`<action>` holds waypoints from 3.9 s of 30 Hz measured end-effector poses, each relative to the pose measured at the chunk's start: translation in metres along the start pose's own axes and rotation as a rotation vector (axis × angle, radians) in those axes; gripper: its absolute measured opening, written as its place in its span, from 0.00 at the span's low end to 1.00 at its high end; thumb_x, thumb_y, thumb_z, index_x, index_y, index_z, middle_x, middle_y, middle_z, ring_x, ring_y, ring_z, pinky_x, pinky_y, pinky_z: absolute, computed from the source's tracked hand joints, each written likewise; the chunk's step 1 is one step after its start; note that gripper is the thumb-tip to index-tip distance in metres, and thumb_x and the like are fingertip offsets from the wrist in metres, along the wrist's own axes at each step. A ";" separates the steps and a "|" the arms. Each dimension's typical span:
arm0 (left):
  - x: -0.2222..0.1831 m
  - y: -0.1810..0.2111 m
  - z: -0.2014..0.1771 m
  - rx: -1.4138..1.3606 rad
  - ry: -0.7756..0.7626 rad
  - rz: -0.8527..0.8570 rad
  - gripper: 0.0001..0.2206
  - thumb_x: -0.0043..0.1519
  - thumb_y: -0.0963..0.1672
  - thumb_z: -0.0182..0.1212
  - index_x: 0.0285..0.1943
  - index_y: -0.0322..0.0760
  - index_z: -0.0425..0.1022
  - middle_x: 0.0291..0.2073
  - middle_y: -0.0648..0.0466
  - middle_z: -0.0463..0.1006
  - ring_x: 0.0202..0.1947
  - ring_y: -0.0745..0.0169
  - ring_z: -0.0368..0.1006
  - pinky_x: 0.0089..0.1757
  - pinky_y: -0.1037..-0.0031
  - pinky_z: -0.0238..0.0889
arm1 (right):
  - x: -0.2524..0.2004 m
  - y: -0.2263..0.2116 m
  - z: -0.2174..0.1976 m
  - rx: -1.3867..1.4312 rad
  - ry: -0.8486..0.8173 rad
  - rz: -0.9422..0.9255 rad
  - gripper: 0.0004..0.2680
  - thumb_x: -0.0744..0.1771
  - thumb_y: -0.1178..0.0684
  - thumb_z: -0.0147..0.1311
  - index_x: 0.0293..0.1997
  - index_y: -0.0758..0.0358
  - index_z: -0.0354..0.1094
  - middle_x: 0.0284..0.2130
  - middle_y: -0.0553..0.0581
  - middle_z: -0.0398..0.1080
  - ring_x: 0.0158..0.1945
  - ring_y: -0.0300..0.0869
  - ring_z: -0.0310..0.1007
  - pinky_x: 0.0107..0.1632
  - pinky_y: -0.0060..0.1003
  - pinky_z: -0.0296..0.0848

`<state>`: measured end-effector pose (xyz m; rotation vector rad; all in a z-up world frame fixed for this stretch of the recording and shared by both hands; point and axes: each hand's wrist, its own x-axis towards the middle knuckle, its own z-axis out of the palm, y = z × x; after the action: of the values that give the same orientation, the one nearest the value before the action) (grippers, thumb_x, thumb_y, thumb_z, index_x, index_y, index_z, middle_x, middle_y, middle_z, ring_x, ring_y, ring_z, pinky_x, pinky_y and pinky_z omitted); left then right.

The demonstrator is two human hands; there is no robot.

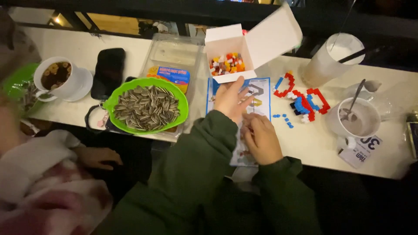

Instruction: The person assembles toy blocks by hand, following a diagram on a piece of paper.

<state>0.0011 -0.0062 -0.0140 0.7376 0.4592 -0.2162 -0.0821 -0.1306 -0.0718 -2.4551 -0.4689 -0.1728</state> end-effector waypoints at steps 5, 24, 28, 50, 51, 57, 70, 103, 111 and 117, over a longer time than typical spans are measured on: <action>-0.011 -0.003 -0.058 0.496 -0.259 0.231 0.18 0.61 0.45 0.62 0.57 0.34 0.68 0.51 0.45 0.69 0.54 0.53 0.66 0.49 0.58 0.60 | -0.007 -0.011 -0.013 0.021 0.154 -0.054 0.04 0.68 0.54 0.51 0.40 0.62 0.67 0.45 0.62 0.71 0.55 0.55 0.67 0.60 0.52 0.60; -0.055 0.006 -0.132 1.124 -0.528 1.056 0.08 0.64 0.42 0.58 0.48 0.32 0.76 0.42 0.47 0.78 0.44 0.55 0.75 0.46 0.70 0.70 | -0.009 -0.029 -0.024 0.074 0.014 0.024 0.10 0.65 0.52 0.54 0.49 0.62 0.72 0.42 0.58 0.75 0.43 0.46 0.71 0.46 0.39 0.69; -0.038 0.013 -0.130 1.072 -0.511 0.875 0.10 0.66 0.43 0.53 0.53 0.33 0.72 0.45 0.45 0.75 0.44 0.55 0.76 0.47 0.70 0.74 | -0.011 0.020 -0.040 -0.245 0.151 0.135 0.10 0.68 0.56 0.52 0.53 0.64 0.74 0.39 0.58 0.73 0.37 0.47 0.70 0.41 0.43 0.66; -0.020 0.003 -0.133 0.931 -0.476 0.724 0.09 0.60 0.40 0.63 0.49 0.34 0.77 0.44 0.46 0.80 0.45 0.58 0.78 0.47 0.74 0.74 | 0.014 -0.026 -0.050 -0.085 0.128 0.220 0.06 0.68 0.53 0.60 0.44 0.63 0.73 0.32 0.54 0.74 0.30 0.39 0.72 0.34 0.33 0.68; -0.019 0.002 -0.132 0.930 -0.477 0.726 0.09 0.60 0.40 0.62 0.49 0.35 0.77 0.44 0.46 0.80 0.45 0.58 0.78 0.47 0.73 0.74 | 0.017 -0.051 -0.049 0.165 0.096 0.412 0.06 0.65 0.51 0.58 0.38 0.61 0.72 0.30 0.52 0.77 0.31 0.34 0.76 0.32 0.27 0.70; -0.018 0.002 -0.130 0.880 -0.407 0.681 0.10 0.57 0.40 0.67 0.46 0.39 0.80 0.37 0.49 0.82 0.40 0.61 0.79 0.42 0.73 0.73 | 0.045 -0.026 0.017 0.671 0.161 0.301 0.04 0.63 0.68 0.57 0.37 0.72 0.69 0.32 0.69 0.75 0.35 0.47 0.80 0.32 0.36 0.79; -0.013 -0.009 -0.136 1.099 -0.295 0.853 0.10 0.56 0.40 0.63 0.44 0.47 0.80 0.33 0.58 0.81 0.36 0.62 0.78 0.38 0.74 0.72 | 0.053 -0.007 0.042 -0.303 0.112 -0.076 0.09 0.67 0.58 0.51 0.48 0.47 0.73 0.28 0.50 0.68 0.30 0.45 0.73 0.32 0.36 0.73; -0.020 0.002 -0.133 0.932 -0.369 0.731 0.08 0.57 0.38 0.60 0.44 0.38 0.80 0.31 0.47 0.79 0.35 0.54 0.77 0.40 0.66 0.71 | 0.071 -0.028 0.024 -0.321 -0.305 0.064 0.15 0.69 0.53 0.38 0.63 0.40 0.60 0.33 0.56 0.65 0.30 0.52 0.75 0.32 0.41 0.74; -0.018 -0.002 -0.134 0.986 -0.312 0.800 0.08 0.55 0.39 0.63 0.42 0.43 0.80 0.29 0.53 0.79 0.34 0.59 0.79 0.40 0.73 0.71 | 0.072 -0.032 0.016 -0.372 -0.390 -0.035 0.18 0.68 0.54 0.37 0.67 0.47 0.53 0.33 0.60 0.63 0.28 0.53 0.77 0.29 0.40 0.76; -0.019 -0.001 -0.134 0.951 -0.310 0.780 0.08 0.55 0.39 0.63 0.41 0.43 0.80 0.29 0.53 0.80 0.35 0.60 0.79 0.40 0.73 0.71 | 0.070 -0.028 0.011 -0.550 -0.324 -0.322 0.20 0.65 0.54 0.44 0.67 0.54 0.52 0.30 0.58 0.63 0.27 0.45 0.73 0.28 0.30 0.74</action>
<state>-0.0599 0.0857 -0.0918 1.7202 -0.2921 0.2141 -0.0269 -0.0826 -0.0488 -2.9409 -1.0821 -0.0335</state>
